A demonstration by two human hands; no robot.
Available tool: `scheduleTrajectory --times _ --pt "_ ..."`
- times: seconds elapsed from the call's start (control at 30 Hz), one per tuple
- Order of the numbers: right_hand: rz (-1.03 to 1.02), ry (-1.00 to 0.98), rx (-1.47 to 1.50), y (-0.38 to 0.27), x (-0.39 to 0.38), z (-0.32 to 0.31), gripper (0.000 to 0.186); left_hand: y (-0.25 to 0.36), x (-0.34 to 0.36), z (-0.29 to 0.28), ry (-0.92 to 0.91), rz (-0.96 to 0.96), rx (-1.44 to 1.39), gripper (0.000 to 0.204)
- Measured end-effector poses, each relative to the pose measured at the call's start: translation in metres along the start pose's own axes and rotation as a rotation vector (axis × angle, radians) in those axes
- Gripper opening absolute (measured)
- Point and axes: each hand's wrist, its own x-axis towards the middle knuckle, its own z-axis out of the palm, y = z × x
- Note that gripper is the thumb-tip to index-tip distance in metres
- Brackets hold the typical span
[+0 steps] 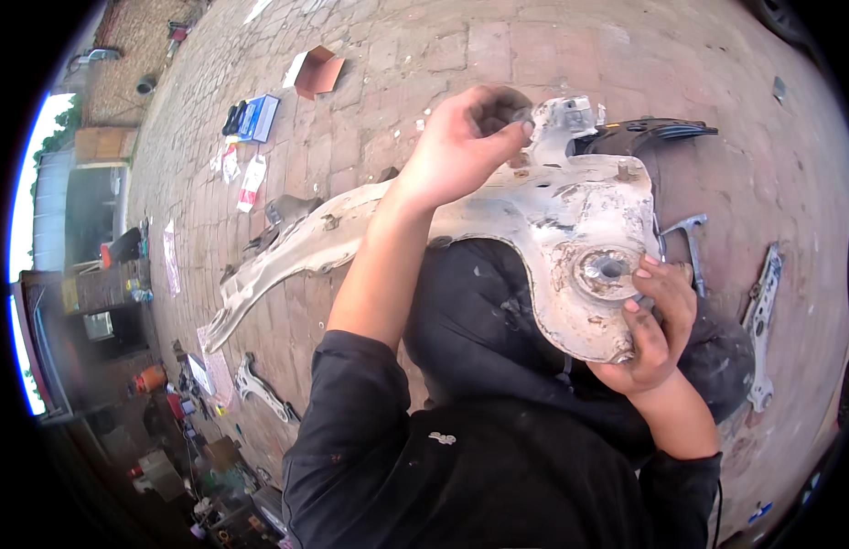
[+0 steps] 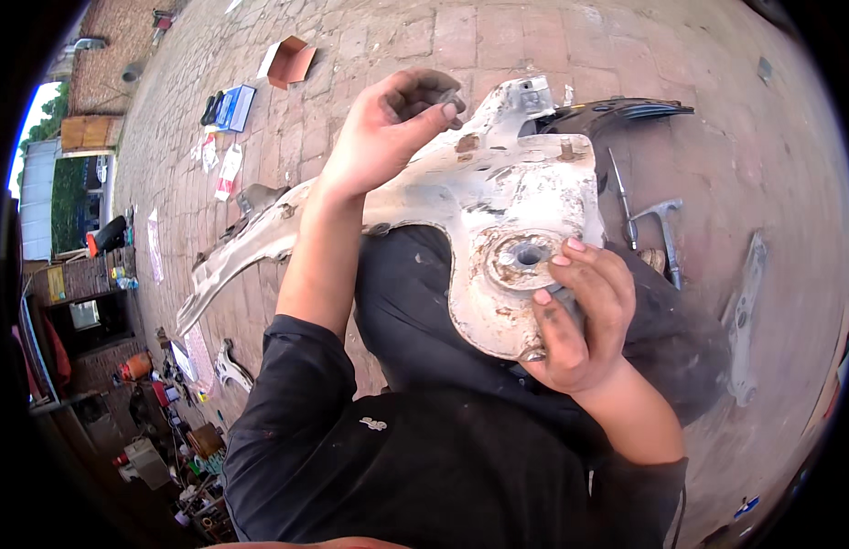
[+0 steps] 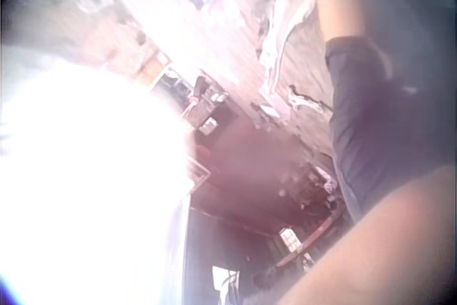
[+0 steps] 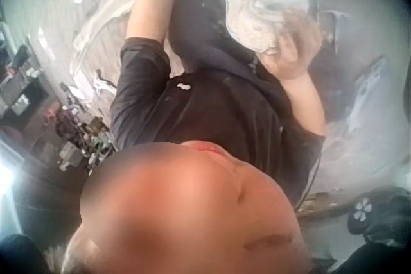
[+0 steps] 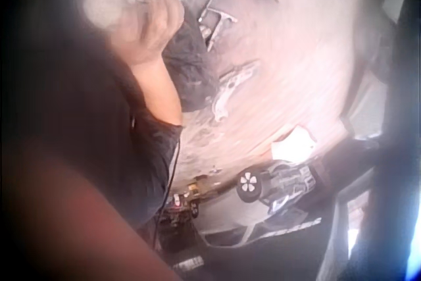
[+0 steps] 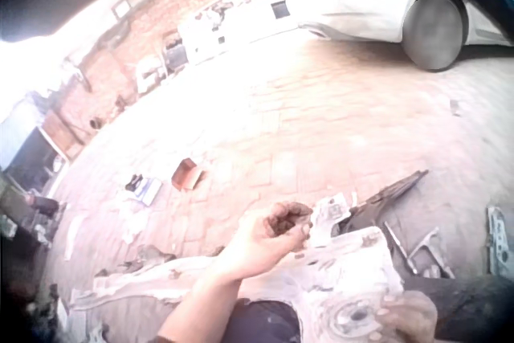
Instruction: The person sits on the ground and uses a screwdriver and hammer to remove and install bolts on a car subframe. They repeatedly insert and tighten bolts, then use a hammer to tap the part into place.
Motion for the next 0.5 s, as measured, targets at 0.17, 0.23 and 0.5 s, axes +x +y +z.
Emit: scheduleTrajectory --times 0.17,0.23,0.5 --pt "0.035 0.027 0.043 0.001 -0.001 -0.001 0.028 0.021 0.040 0.027 -0.303 -0.128 0.107 0.031" --pt "0.043 0.072 0.062 0.002 -0.001 0.003 0.030 0.007 0.051 0.039 -0.329 -0.041 0.178 0.030" --pt "0.078 0.104 0.107 0.002 -0.003 0.003 0.032 0.008 0.084 0.045 -0.604 -0.280 0.243 0.041"
